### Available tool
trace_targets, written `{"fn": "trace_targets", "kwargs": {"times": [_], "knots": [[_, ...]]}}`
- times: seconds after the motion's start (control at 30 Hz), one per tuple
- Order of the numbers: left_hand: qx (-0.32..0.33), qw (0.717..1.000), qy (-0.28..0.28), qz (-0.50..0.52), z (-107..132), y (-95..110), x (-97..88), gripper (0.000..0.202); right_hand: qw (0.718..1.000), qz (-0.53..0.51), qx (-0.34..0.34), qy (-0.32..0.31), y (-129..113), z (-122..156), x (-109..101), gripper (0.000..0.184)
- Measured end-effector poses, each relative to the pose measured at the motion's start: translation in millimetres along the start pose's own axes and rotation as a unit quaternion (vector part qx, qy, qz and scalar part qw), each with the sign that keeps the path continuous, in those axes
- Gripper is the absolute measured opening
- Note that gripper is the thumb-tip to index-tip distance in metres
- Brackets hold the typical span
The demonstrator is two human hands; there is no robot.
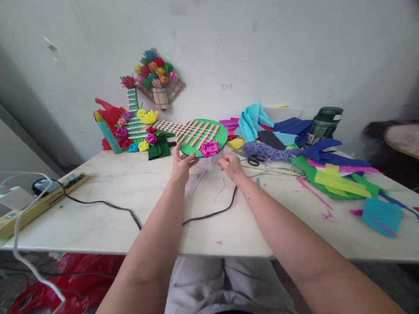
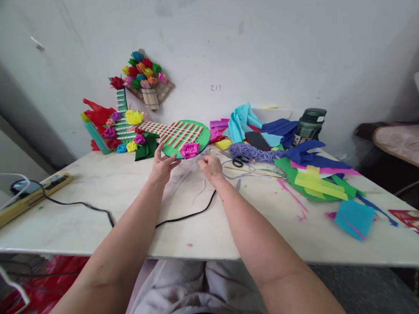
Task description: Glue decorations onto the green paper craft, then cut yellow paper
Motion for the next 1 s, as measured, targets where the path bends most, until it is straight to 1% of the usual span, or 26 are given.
{"fn": "trace_targets", "kwargs": {"times": [0.03,0.1,0.17,0.23,0.37,0.53,0.63,0.73,0.9,1.0], "knots": [[0.0,1.0,0.006,0.002,-0.2,-0.1,-1.1,0.086,0.998,0.044,-0.033,-0.002,-5.5,0.2,0.4,0.019],[0.001,1.0,0.014,0.005,-0.5,-0.8,-2.8,0.082,0.995,0.088,-0.056,-0.006,-11.5,2.3,3.5,0.017],[0.003,1.0,0.018,0.006,-0.5,-1.4,-3.4,0.078,0.993,0.099,-0.061,-0.012,-15.5,4.3,7.8,0.017],[0.004,1.0,0.02,0.008,0.0,-1.8,-3.5,0.076,0.992,0.11,-0.065,-0.005,-19.3,5.8,9.2,0.018],[0.003,1.0,0.028,0.01,2.2,-2.1,-2.6,0.074,0.984,0.148,-0.101,0.006,-28.7,7.9,9.9,0.019],[-0.003,1.0,0.029,0.002,4.2,-3.2,-0.6,0.075,0.977,0.177,-0.121,0.011,-30.2,9.0,8.0,0.025],[-0.005,0.999,0.031,-0.002,3.4,-4.3,-1.3,0.075,0.971,0.205,-0.125,-0.008,-29.3,8.6,9.9,0.029],[-0.005,0.999,0.035,-0.002,2.1,-4.9,-2.5,0.075,0.958,0.248,-0.139,-0.032,-31.7,8.4,12.6,0.031],[-0.01,0.999,0.037,0.0,1.5,-6.2,-2.9,0.074,0.931,0.308,-0.186,-0.061,-42.3,9.6,15.9,0.03],[-0.011,0.999,0.036,0.003,2.0,-6.9,-2.6,0.075,0.923,0.305,-0.22,-0.076,-51.0,12.0,20.2,0.03]]}}
Point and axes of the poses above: each hand's wrist, its own z-axis away from the middle knuckle, its own x-axis out of the palm, y = z × x, the point moved 9 cm from there along -z, towards the middle knuckle, and after that the axes turned 15 degrees about -x, right-handed, at the moved point
